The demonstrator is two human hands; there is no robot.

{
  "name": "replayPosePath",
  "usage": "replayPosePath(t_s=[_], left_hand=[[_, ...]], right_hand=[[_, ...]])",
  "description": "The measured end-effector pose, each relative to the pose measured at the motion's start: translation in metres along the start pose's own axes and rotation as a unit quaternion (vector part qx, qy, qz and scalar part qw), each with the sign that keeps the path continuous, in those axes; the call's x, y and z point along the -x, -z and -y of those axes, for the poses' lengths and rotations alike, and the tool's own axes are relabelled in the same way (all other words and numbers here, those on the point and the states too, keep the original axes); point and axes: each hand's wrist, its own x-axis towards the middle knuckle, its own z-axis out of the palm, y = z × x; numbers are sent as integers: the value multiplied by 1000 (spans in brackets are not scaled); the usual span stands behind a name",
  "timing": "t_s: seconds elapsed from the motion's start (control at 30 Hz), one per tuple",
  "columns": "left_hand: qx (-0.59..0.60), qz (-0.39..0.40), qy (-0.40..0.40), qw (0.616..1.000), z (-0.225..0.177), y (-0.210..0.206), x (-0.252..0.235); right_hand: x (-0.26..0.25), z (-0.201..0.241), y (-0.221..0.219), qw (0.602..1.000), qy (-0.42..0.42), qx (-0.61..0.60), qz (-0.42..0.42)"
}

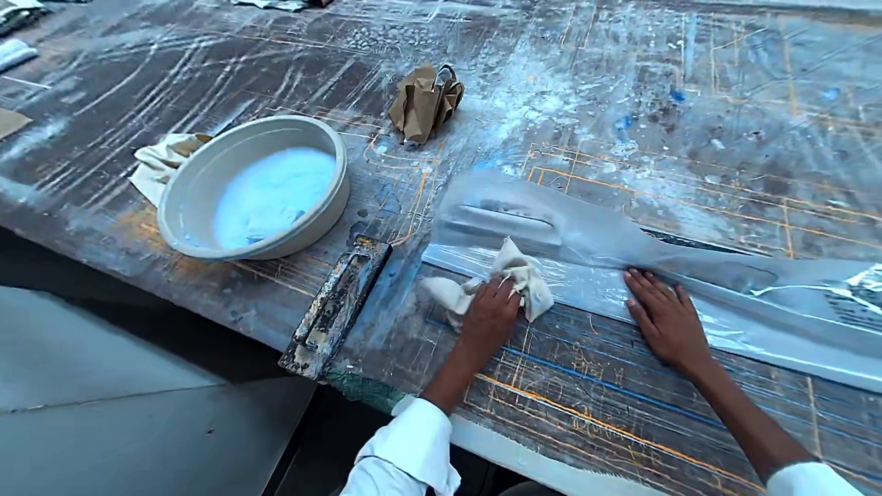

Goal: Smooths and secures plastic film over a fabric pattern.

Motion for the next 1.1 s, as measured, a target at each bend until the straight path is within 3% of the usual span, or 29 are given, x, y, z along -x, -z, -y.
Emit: replayPosePath(t_s=[0.07, 0.17, 0.23, 0.4, 0.53, 1.1], left_hand=[[6, 6, 5, 1000, 26, 0, 2], [-53, 33, 143, 988, 82, 38, -15], [-50, 41, 202, 977, 86, 52, -31], [0, -11, 112, 994, 43, 35, -9], [-9, -30, 126, 992, 68, 23, 18], [-1, -77, 112, 991, 90, 1, 16]], right_hand=[[2, 0, 1, 1000, -3, 0, 4], [3, 1, -2, 1000, -4, 2, 4], [3, -1, -4, 1000, -5, 3, -6], [4, 2, -3, 1000, -8, 3, -1], [2, 6, 2, 1000, -10, -16, 21], [-3, 9, 8, 1000, -15, -24, 10]])
